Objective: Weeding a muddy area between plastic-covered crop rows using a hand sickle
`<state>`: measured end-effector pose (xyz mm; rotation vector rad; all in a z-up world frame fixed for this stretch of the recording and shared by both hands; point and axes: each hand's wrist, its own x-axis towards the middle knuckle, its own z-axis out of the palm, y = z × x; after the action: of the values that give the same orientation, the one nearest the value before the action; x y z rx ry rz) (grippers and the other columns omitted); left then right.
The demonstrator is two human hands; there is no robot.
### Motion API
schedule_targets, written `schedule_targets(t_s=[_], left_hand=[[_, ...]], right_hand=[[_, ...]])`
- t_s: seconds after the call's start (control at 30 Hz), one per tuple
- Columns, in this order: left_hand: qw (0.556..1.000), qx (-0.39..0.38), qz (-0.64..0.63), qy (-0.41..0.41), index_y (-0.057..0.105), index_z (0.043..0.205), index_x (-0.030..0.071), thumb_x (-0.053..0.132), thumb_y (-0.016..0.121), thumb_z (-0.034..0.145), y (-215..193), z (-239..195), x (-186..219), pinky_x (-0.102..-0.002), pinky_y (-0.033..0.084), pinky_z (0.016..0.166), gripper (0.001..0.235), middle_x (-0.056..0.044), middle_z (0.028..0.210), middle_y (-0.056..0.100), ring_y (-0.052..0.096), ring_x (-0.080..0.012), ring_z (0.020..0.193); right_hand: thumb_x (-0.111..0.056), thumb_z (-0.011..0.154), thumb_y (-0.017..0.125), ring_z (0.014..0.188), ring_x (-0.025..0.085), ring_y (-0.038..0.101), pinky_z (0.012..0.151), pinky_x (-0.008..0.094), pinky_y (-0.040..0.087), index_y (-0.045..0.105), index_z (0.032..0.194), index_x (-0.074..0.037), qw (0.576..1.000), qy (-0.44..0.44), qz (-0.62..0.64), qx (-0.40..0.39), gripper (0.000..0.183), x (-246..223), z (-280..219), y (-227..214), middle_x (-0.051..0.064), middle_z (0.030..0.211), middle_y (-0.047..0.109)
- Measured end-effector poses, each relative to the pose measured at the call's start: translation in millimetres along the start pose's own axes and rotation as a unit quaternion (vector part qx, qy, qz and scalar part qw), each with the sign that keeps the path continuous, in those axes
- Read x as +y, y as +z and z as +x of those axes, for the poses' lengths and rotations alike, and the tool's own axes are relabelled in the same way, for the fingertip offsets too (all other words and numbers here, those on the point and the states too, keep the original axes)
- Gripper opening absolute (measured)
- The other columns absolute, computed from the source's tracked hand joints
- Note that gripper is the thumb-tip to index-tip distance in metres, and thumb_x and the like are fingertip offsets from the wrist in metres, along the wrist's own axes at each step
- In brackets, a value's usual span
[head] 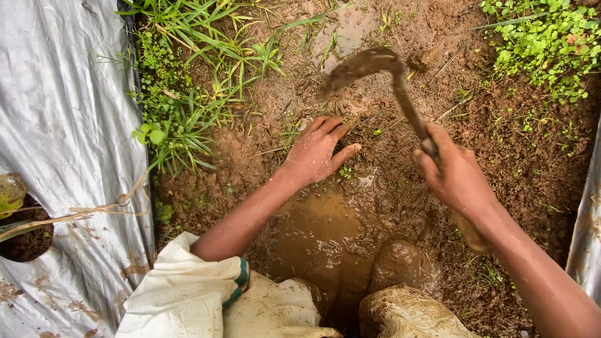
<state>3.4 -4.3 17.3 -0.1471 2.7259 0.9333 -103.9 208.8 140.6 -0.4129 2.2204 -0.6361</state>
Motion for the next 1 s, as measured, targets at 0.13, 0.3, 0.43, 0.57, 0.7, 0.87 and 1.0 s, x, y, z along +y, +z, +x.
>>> schedule_targets(t_s=[0.13, 0.3, 0.43, 0.57, 0.7, 0.87, 1.0], left_hand=[[0.999, 0.023, 0.028, 0.026, 0.052, 0.145, 0.002, 0.054, 0.042, 0.104, 20.8, 4.4, -10.7, -0.058, 0.041, 0.106, 0.067, -0.021, 0.147, 0.052, 0.044, -0.0383, 0.135], [0.994, 0.099, -0.03, 0.027, 0.052, 0.142, -0.001, 0.044, 0.057, 0.101, 25.2, 9.1, -7.3, -0.052, 0.046, 0.108, 0.061, -0.023, 0.145, 0.046, 0.052, -0.0363, 0.129], [1.0, -0.001, 0.009, -0.021, 0.033, 0.156, 0.004, 0.05, 0.051, 0.103, 21.7, 13.1, -3.2, -0.055, 0.022, 0.123, 0.073, -0.021, 0.164, 0.026, 0.027, -0.0407, 0.149], [0.998, 0.018, 0.06, 0.031, 0.049, 0.145, -0.002, 0.057, 0.042, 0.103, 18.5, 14.7, -4.6, -0.054, 0.041, 0.101, 0.073, -0.018, 0.141, 0.055, 0.044, -0.0356, 0.128], [0.997, 0.013, 0.07, 0.019, 0.05, 0.145, -0.001, 0.058, 0.038, 0.104, 22.3, 14.9, -6.5, -0.053, 0.042, 0.101, 0.073, -0.017, 0.139, 0.057, 0.045, -0.0347, 0.128], [0.997, 0.025, 0.072, 0.028, 0.051, 0.144, -0.001, 0.057, 0.04, 0.104, 23.2, 12.2, -6.3, -0.054, 0.044, 0.099, 0.071, -0.017, 0.138, 0.058, 0.046, -0.0343, 0.125], [0.996, 0.037, 0.074, 0.037, 0.049, 0.145, 0.0, 0.054, 0.044, 0.104, 28.2, 9.7, -10.9, -0.054, 0.044, 0.102, 0.068, -0.018, 0.142, 0.055, 0.045, -0.0348, 0.128]], right_hand=[[-0.01, 0.11, 0.044, 0.063, 0.025, 0.059, 0.059, 0.042, 0.061, 0.042, 0.148, -0.016, 0.987, 0.153, 0.02, -0.035, 0.039, 15.3, -9.7, -15.4, 0.015, 0.089, 0.063], [-0.018, 0.106, 0.046, 0.075, 0.031, 0.061, 0.065, 0.05, 0.061, 0.033, 0.161, -0.023, 0.975, 0.21, 0.045, -0.054, 0.056, 51.7, -24.0, -13.0, 0.018, 0.103, 0.062], [-0.02, 0.102, 0.051, 0.064, 0.031, 0.058, 0.054, 0.047, 0.056, 0.028, 0.166, -0.026, 0.973, 0.212, 0.071, -0.061, 0.068, 65.1, -26.0, -9.3, 0.019, 0.09, 0.062], [-0.018, 0.104, 0.05, 0.065, 0.028, 0.059, 0.057, 0.045, 0.058, 0.039, 0.152, -0.02, 0.983, 0.168, 0.072, -0.031, 0.048, 60.8, -24.9, -11.9, 0.015, 0.083, 0.059], [-0.012, 0.11, 0.046, 0.057, 0.025, 0.057, 0.046, 0.041, 0.057, 0.044, 0.138, -0.008, 0.986, 0.082, 0.134, 0.05, 0.028, 56.7, -8.4, -2.6, 0.013, 0.081, 0.058], [-0.009, 0.107, 0.045, 0.062, 0.025, 0.055, 0.049, 0.041, 0.053, 0.04, 0.141, -0.012, 0.976, 0.108, 0.191, 0.001, 0.035, 58.3, 12.8, 6.7, 0.013, 0.083, 0.055], [-0.014, 0.107, 0.047, 0.062, 0.027, 0.057, 0.05, 0.044, 0.054, 0.044, 0.144, -0.014, 0.984, 0.123, 0.123, -0.03, 0.037, 57.8, 12.4, -1.5, 0.014, 0.084, 0.057]])
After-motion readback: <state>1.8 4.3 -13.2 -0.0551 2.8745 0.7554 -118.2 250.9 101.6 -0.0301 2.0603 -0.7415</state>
